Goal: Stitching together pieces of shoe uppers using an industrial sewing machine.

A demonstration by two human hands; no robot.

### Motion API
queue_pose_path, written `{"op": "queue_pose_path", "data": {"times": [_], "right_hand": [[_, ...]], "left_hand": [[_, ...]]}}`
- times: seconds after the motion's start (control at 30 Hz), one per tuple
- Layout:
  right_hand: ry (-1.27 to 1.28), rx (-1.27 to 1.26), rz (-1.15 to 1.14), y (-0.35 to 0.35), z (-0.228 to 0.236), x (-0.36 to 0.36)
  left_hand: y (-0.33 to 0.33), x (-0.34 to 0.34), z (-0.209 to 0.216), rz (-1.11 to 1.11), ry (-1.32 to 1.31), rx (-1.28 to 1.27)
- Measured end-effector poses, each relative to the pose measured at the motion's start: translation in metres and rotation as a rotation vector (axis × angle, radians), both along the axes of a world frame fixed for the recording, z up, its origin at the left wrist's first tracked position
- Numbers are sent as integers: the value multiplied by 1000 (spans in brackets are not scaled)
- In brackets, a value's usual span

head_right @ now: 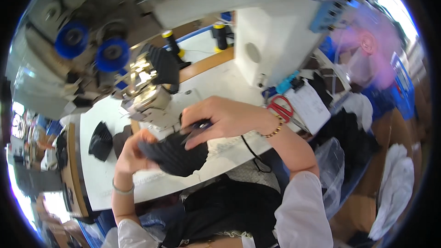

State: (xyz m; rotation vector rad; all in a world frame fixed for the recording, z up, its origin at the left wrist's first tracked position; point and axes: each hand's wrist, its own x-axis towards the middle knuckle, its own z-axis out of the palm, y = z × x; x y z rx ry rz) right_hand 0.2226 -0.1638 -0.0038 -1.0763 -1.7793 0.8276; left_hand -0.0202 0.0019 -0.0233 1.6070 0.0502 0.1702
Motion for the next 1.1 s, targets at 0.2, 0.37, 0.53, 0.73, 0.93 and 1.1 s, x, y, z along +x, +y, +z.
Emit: {"op": "queue_pose_path", "data": {"times": [0.2, 0.37, 0.53, 0.73, 0.93, 1.1], "right_hand": [[8, -4, -449, 22, 4, 9], [-330, 333, -519, 10, 6, -10], [-765, 395, -430, 2, -6, -40], [-829, 810, -552, 30, -11, -29], [-756, 866, -497, 42, -2, -23], [-713, 867, -445, 43, -5, -13]], "left_hand": [[-12, 23, 8, 517, 11, -8], [-29, 26, 5, 636, -28, -147], [-41, 32, 0, 649, -94, -314], [-21, 16, -3, 463, -14, -322], [48, -36, -44, 964, 545, 1085], [68, -44, -76, 1067, 635, 1118]]}}
